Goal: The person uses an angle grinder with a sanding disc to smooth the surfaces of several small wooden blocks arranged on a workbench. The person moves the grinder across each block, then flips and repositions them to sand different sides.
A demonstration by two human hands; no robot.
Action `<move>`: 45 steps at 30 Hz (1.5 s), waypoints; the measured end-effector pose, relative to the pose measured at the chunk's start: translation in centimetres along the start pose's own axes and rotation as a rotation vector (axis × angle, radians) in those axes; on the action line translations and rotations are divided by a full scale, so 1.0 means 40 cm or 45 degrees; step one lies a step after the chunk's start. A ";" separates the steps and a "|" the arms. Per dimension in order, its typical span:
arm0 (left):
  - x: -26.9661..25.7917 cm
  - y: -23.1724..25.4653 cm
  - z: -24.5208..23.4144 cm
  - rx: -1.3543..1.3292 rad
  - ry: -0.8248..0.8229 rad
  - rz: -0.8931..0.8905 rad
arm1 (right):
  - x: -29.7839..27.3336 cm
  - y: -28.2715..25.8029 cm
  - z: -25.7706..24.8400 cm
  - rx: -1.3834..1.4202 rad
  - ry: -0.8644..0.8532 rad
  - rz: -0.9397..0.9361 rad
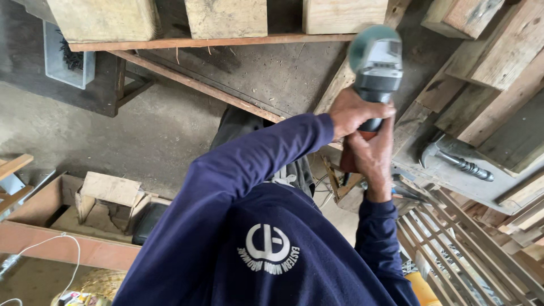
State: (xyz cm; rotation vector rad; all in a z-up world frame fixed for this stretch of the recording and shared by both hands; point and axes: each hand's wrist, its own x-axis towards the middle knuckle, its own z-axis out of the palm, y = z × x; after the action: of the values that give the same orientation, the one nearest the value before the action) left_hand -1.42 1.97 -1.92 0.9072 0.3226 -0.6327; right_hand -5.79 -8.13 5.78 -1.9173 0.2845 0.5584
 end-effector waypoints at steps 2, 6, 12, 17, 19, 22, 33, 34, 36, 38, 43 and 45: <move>-0.048 0.012 -0.048 -0.070 0.099 0.071 | -0.003 -0.005 0.042 0.027 -0.048 -0.043; -0.180 0.058 -0.159 -0.107 0.285 0.015 | -0.017 -0.018 0.168 -0.054 -0.222 0.098; -0.319 0.129 -0.266 -0.199 0.543 0.061 | -0.029 -0.089 0.309 -0.083 -0.373 -0.127; -0.383 0.163 -0.364 -0.209 0.547 0.113 | -0.026 -0.157 0.407 -0.245 -0.429 -0.063; -0.420 0.177 -0.402 -0.209 0.562 0.100 | -0.044 -0.178 0.453 -0.292 -0.433 0.009; -0.462 0.210 -0.446 -0.197 0.534 0.062 | -0.056 -0.207 0.523 -0.267 -0.384 0.078; -0.354 0.220 -0.448 -0.079 -0.013 -0.191 | -0.113 -0.210 0.572 0.178 0.141 0.260; -0.361 0.220 -0.449 -0.035 -0.009 -0.182 | -0.118 -0.204 0.578 0.159 0.128 0.261; -0.385 0.219 -0.459 -0.011 0.020 -0.151 | -0.123 -0.187 0.588 0.115 0.095 0.251; -0.440 0.225 -0.494 -0.041 0.067 -0.104 | -0.125 -0.173 0.606 0.025 -0.033 0.182; -0.452 0.237 -0.497 -0.046 0.262 -0.116 | -0.120 -0.174 0.601 0.082 -0.147 0.083; -0.433 0.242 -0.477 -0.024 0.229 -0.127 | -0.114 -0.187 0.576 0.182 -0.120 0.322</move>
State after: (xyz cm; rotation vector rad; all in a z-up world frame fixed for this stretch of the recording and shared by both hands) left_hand -8.68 28.24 1.86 0.9360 0.5371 -0.6399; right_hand -12.16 15.66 6.65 -1.7227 0.4971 0.7724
